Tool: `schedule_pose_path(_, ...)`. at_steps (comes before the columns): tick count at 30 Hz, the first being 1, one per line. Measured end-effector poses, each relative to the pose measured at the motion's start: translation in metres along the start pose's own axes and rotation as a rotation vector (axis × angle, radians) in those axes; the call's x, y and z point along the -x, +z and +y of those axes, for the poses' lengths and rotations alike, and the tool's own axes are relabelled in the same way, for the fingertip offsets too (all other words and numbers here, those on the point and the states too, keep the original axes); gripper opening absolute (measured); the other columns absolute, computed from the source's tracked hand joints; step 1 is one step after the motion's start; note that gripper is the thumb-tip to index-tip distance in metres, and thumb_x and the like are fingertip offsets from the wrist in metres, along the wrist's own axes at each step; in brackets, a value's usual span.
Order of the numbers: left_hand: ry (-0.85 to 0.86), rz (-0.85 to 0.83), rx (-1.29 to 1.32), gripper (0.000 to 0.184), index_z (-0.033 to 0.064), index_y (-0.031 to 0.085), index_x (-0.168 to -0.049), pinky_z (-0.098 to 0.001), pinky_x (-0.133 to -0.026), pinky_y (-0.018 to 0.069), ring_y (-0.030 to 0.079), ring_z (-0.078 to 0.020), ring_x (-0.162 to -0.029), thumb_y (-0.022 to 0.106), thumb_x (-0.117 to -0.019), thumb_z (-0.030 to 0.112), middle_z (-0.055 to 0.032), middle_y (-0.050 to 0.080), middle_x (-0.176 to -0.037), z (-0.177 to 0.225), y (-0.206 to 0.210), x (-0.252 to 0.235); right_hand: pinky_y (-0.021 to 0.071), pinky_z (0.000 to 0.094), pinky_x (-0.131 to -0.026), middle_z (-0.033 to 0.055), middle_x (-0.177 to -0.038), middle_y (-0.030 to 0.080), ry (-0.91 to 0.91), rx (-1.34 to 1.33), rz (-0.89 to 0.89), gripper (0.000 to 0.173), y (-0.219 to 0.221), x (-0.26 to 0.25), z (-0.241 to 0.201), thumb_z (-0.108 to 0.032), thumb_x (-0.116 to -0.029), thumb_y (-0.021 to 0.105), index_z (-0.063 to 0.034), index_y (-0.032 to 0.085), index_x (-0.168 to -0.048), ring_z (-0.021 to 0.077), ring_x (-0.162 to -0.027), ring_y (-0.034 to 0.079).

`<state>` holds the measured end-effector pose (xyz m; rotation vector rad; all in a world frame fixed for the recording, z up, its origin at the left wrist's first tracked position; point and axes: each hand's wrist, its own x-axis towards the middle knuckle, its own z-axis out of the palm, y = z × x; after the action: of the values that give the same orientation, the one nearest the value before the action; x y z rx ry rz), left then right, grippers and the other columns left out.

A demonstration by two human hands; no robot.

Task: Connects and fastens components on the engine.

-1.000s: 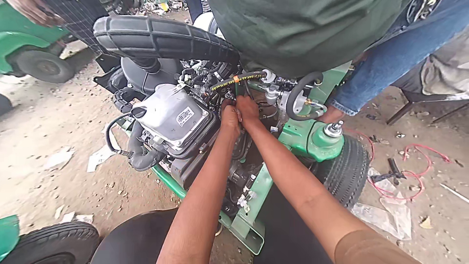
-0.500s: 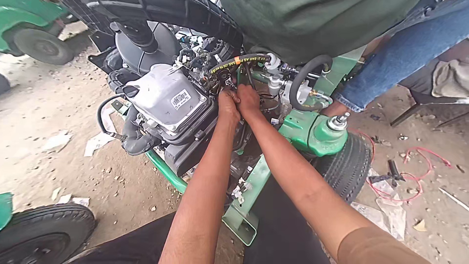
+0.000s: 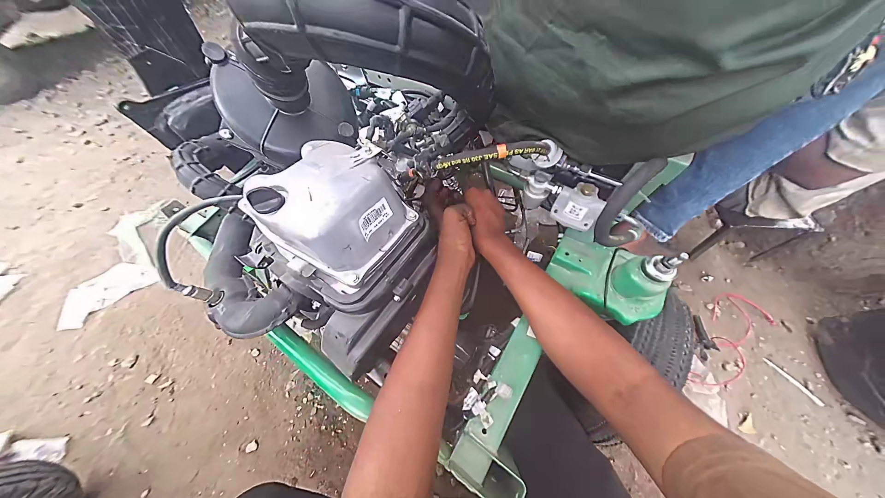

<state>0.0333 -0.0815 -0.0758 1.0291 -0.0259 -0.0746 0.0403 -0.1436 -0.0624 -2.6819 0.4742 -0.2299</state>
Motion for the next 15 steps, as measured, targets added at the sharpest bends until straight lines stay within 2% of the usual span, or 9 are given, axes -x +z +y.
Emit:
schedule_pose_path(1, 0.015, -0.017, 0.009, 0.067, 0.0033, 0.052, -0.132, -0.0359, -0.083, 0.0534, 0.06, -0.0176, -0.106, 0.054, -0.0666, -0.009, -0.0125, 0.06, -0.123, 0.0, 0.001, -0.001, 0.0563, 0.058, -0.075, 0.0203, -0.1, 0.07, -0.006, -0.012, 0.014, 0.016, 0.0, 0.0, 0.0, -0.013, -0.1003, 0.057, -0.0031, 0.068, -0.107, 0.0394, -0.097, 0.07)
schedule_pose_path(2, 0.012, -0.041, 0.015, 0.058, 0.0019, 0.057, -0.125, -0.0356, -0.08, 0.0539, 0.062, -0.0165, -0.102, 0.053, -0.0679, -0.01, -0.0113, 0.063, -0.117, 0.0, 0.0, -0.002, 0.0562, 0.0589, -0.076, 0.0202, -0.102, 0.071, -0.003, -0.021, 0.023, 0.02, 0.001, 0.0, 0.0, -0.015, -0.1023, 0.055, -0.0041, 0.069, -0.111, 0.0397, -0.098, 0.07)
schedule_pose_path(3, 0.013, -0.04, 0.025, 0.052, 0.0019, 0.056, -0.118, -0.0345, -0.076, 0.0532, 0.061, -0.0156, -0.097, 0.052, -0.068, -0.011, -0.0103, 0.062, -0.11, -0.002, 0.0, -0.003, 0.056, 0.0591, -0.077, 0.02, -0.103, 0.071, 0.006, -0.012, 0.02, 0.022, 0.002, 0.001, -0.001, -0.016, -0.1037, 0.053, -0.0047, 0.069, -0.114, 0.0396, -0.098, 0.07)
schedule_pose_path(4, 0.015, -0.019, 0.042, 0.053, 0.0026, 0.054, -0.118, -0.0335, -0.074, 0.0527, 0.06, -0.0153, -0.095, 0.053, -0.067, -0.011, -0.0098, 0.06, -0.108, -0.003, -0.001, -0.003, 0.056, 0.0588, -0.075, 0.0199, -0.102, 0.071, 0.005, 0.0, 0.022, 0.02, 0.003, 0.001, -0.002, -0.015, -0.1023, 0.054, -0.0046, 0.069, -0.112, 0.0394, -0.097, 0.07)
schedule_pose_path(6, 0.008, -0.01, 0.059, 0.062, 0.0065, 0.045, -0.126, -0.0327, -0.08, 0.052, 0.057, -0.0144, -0.103, 0.055, -0.066, -0.009, -0.0086, 0.056, -0.117, -0.004, -0.002, 0.0, 0.0558, 0.0589, -0.072, 0.0202, -0.099, 0.071, 0.009, 0.017, 0.029, 0.016, 0.003, 0.001, -0.002, -0.012, -0.0994, 0.058, -0.004, 0.068, -0.109, 0.0399, -0.094, 0.07)
schedule_pose_path(9, 0.031, -0.073, 0.094, 0.069, 0.0034, 0.051, -0.135, -0.0359, -0.089, 0.0529, 0.059, -0.0163, -0.114, 0.054, -0.0668, -0.007, -0.0104, 0.06, -0.129, -0.004, -0.003, 0.0, 0.0561, 0.0591, -0.073, 0.0205, -0.1, 0.071, 0.045, 0.029, 0.03, 0.018, 0.004, -0.004, -0.003, -0.012, -0.0994, 0.057, -0.0038, 0.069, -0.109, 0.0399, -0.094, 0.07)
schedule_pose_path(11, 0.011, -0.049, 0.184, 0.061, 0.0021, 0.057, -0.127, -0.0355, -0.084, 0.0544, 0.062, -0.0166, -0.108, 0.052, -0.0671, -0.011, -0.0106, 0.063, -0.123, -0.003, 0.001, 0.002, 0.0563, 0.0591, -0.075, 0.0209, -0.101, 0.071, 0.075, 0.041, 0.004, 0.02, 0.006, -0.007, -0.003, -0.014, -0.1013, 0.056, -0.0045, 0.07, -0.112, 0.0401, -0.096, 0.07)
schedule_pose_path(14, 0.005, -0.012, 0.262, 0.057, 0.0106, 0.045, -0.117, -0.0283, -0.076, 0.0533, 0.06, -0.0096, -0.095, 0.05, -0.0654, -0.013, -0.0034, 0.058, -0.11, 0.004, 0.002, 0.01, 0.0561, 0.0572, -0.075, 0.0174, -0.096, 0.071, 0.086, 0.061, -0.005, 0.023, 0.01, -0.011, -0.005, -0.028, -0.104, 0.056, -0.0091, 0.069, -0.109, 0.0375, -0.093, 0.07)
schedule_pose_path(15, 0.001, -0.005, 0.28, 0.055, 0.011, 0.047, -0.114, -0.0261, -0.074, 0.0533, 0.06, -0.0077, -0.091, 0.05, -0.0641, -0.012, -0.002, 0.059, -0.105, 0.006, 0.004, 0.014, 0.0557, 0.0568, -0.074, 0.0169, -0.095, 0.071, 0.093, 0.071, 0.007, 0.026, 0.01, -0.011, -0.003, -0.031, -0.1052, 0.055, -0.0094, 0.069, -0.108, 0.037, -0.093, 0.07)
